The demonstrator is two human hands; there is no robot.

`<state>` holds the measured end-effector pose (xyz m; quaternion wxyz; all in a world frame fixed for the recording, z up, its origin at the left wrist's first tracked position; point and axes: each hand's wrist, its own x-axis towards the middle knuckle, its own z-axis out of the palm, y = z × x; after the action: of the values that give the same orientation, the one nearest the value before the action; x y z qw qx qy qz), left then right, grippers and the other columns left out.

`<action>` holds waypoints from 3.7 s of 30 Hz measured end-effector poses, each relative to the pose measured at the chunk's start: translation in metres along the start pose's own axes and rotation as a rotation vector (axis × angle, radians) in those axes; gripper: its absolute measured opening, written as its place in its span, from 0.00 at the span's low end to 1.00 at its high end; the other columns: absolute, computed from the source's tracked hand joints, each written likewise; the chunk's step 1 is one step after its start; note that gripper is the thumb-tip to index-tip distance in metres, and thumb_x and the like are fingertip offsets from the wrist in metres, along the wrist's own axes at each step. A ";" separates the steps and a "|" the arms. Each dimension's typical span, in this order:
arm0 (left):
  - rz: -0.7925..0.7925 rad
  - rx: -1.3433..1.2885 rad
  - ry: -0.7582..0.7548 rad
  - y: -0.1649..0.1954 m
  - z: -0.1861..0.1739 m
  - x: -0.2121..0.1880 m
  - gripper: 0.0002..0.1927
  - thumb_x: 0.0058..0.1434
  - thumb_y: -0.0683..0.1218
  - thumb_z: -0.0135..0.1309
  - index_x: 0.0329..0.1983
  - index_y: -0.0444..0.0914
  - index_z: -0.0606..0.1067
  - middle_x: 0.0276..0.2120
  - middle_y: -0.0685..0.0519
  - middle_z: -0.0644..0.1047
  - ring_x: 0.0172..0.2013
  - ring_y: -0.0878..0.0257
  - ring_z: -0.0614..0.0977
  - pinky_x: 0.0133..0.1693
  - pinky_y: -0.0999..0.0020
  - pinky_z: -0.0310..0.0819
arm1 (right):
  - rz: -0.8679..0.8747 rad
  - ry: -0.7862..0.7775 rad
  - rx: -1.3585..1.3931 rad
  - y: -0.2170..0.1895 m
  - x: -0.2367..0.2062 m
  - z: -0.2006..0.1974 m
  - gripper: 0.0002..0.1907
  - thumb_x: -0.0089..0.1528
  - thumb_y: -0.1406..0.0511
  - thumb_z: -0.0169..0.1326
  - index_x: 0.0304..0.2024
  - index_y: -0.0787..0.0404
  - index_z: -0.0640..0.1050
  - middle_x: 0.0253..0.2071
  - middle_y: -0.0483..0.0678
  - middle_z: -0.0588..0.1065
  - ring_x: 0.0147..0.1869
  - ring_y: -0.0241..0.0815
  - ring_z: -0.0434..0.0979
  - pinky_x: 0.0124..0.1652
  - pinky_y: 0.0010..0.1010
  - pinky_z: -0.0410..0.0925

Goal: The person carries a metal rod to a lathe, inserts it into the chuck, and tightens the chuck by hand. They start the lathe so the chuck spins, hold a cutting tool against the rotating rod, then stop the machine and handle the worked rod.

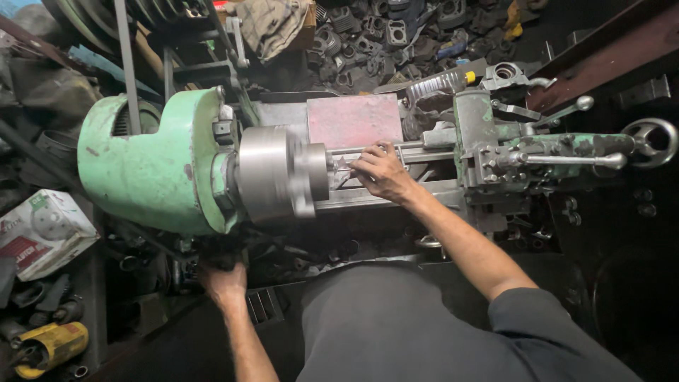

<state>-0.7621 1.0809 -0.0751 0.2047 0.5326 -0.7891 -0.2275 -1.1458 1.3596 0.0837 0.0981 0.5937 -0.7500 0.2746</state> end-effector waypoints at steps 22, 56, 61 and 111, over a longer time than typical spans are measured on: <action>-0.059 0.030 -0.057 -0.007 0.007 0.004 0.52 0.48 0.63 0.68 0.70 0.31 0.65 0.67 0.27 0.64 0.69 0.32 0.59 0.68 0.46 0.51 | 0.036 -0.028 0.052 -0.006 0.002 0.011 0.12 0.61 0.67 0.62 0.46 0.58 0.77 0.41 0.46 0.74 0.53 0.47 0.73 0.57 0.47 0.61; -0.153 -0.086 -0.042 0.036 -0.016 0.002 0.42 0.58 0.64 0.62 0.65 0.31 0.68 0.62 0.30 0.70 0.65 0.36 0.69 0.68 0.46 0.61 | 0.064 -0.036 0.126 0.000 -0.010 0.009 0.10 0.64 0.70 0.61 0.48 0.62 0.76 0.40 0.52 0.72 0.49 0.54 0.71 0.51 0.44 0.63; 0.033 -0.025 0.073 0.036 -0.016 0.001 0.38 0.67 0.60 0.60 0.65 0.26 0.68 0.63 0.26 0.67 0.64 0.30 0.66 0.66 0.44 0.57 | 0.068 -0.030 0.142 -0.002 -0.006 0.017 0.09 0.65 0.70 0.61 0.47 0.62 0.76 0.40 0.51 0.72 0.49 0.53 0.71 0.51 0.43 0.62; 0.108 -0.211 0.205 -0.009 0.004 -0.002 0.32 0.55 0.45 0.65 0.61 0.26 0.71 0.55 0.31 0.74 0.57 0.35 0.74 0.62 0.45 0.65 | 0.037 -0.014 0.118 -0.008 0.006 0.005 0.07 0.65 0.66 0.60 0.44 0.60 0.77 0.39 0.47 0.74 0.48 0.48 0.73 0.49 0.41 0.64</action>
<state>-0.7568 1.0803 -0.0837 0.3509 0.4854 -0.7631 -0.2425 -1.1391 1.3512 0.0846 0.0525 0.5864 -0.7440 0.3160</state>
